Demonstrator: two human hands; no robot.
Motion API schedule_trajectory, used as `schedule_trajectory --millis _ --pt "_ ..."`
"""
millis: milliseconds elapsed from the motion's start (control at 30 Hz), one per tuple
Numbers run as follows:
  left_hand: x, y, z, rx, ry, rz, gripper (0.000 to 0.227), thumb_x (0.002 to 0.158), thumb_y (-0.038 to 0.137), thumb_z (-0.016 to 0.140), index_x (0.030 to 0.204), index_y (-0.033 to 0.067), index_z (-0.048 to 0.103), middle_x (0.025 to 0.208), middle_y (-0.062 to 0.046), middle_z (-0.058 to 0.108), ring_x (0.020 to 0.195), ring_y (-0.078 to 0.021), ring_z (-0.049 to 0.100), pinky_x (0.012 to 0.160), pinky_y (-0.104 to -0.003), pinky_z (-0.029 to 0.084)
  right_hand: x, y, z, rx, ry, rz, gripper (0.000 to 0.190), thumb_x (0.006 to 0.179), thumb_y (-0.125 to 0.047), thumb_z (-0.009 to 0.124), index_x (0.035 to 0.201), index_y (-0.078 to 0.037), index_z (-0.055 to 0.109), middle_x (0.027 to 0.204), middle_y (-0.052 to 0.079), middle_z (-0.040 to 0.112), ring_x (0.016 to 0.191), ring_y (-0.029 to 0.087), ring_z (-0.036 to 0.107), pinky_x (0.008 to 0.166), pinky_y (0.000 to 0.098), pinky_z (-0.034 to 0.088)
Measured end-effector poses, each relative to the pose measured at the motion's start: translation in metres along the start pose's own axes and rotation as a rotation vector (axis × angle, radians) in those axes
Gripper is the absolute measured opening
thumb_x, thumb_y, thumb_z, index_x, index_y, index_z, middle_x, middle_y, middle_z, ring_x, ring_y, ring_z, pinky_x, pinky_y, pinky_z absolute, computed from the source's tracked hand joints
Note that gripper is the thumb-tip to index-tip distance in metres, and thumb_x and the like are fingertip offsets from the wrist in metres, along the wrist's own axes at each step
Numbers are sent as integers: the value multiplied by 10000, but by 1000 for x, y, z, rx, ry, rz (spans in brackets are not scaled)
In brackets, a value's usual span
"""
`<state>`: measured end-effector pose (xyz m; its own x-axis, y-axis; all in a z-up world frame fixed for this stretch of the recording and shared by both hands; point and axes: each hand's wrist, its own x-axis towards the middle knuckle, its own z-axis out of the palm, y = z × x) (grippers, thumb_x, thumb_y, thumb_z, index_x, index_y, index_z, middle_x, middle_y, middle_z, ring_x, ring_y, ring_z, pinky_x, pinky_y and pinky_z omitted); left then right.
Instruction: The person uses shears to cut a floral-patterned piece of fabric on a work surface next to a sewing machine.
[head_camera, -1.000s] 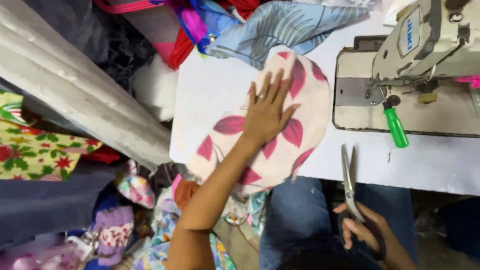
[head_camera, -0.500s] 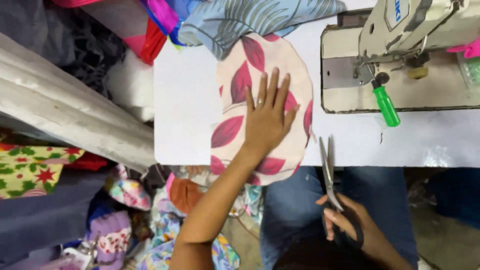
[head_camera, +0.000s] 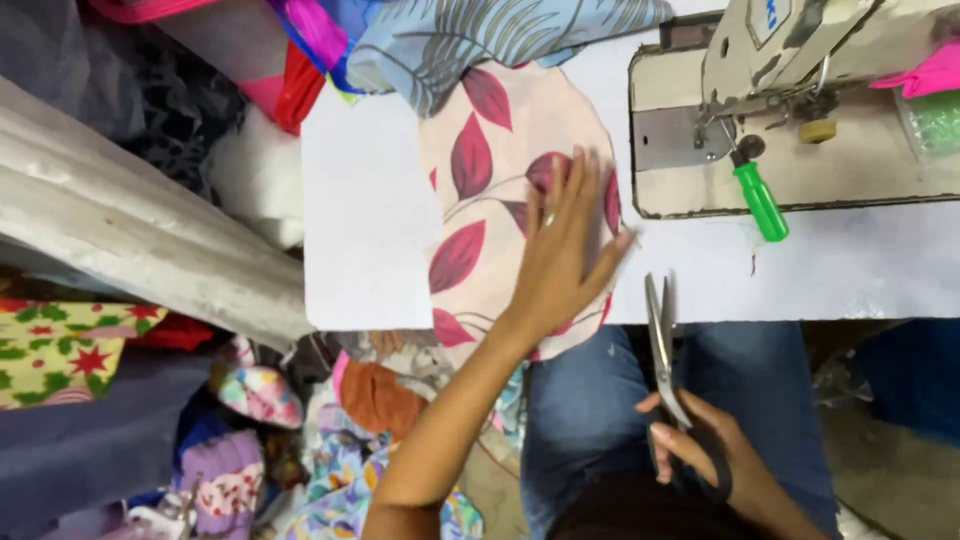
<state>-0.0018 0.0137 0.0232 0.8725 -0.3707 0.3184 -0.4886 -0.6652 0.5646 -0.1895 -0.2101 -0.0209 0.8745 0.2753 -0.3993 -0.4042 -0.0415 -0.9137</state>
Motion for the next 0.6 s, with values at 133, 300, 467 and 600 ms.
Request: schedule_trajectory --millis 133,300,467,600 --pt "-19 -3 -19 178 -11 279 484 1108 300 531 1478 -11 545 1587 -168 500 1543 -338 384 1297 -639 167 2 20 -9 34 74 48 258 949 -127 627 1170 -11 691 545 171 660 426 269 677 489 362 562" --pt "-16 -5 -4 435 -163 262 722 1074 627 480 1651 230 304 1734 -115 210 1638 -350 164 1337 -646 134 3 3 -9 72 59 93 251 944 -84 632 1166 23 680 555 186 631 450 290 654 490 390 581" --pt "-49 2 -54 185 -233 146 888 1025 645 477 1683 124 186 1771 -122 150 1660 -425 127 1310 -681 109 -7 9 -15 30 53 22 253 944 -111 627 1166 -4 683 557 140 645 449 247 672 514 358 584" --pt "-70 -34 -79 375 -344 238 1055 866 809 412 1670 153 226 1750 -134 184 1630 -391 164 1268 -701 103 -9 9 -19 31 76 72 251 944 -116 635 1154 6 696 558 151 654 446 262 678 513 378 577"
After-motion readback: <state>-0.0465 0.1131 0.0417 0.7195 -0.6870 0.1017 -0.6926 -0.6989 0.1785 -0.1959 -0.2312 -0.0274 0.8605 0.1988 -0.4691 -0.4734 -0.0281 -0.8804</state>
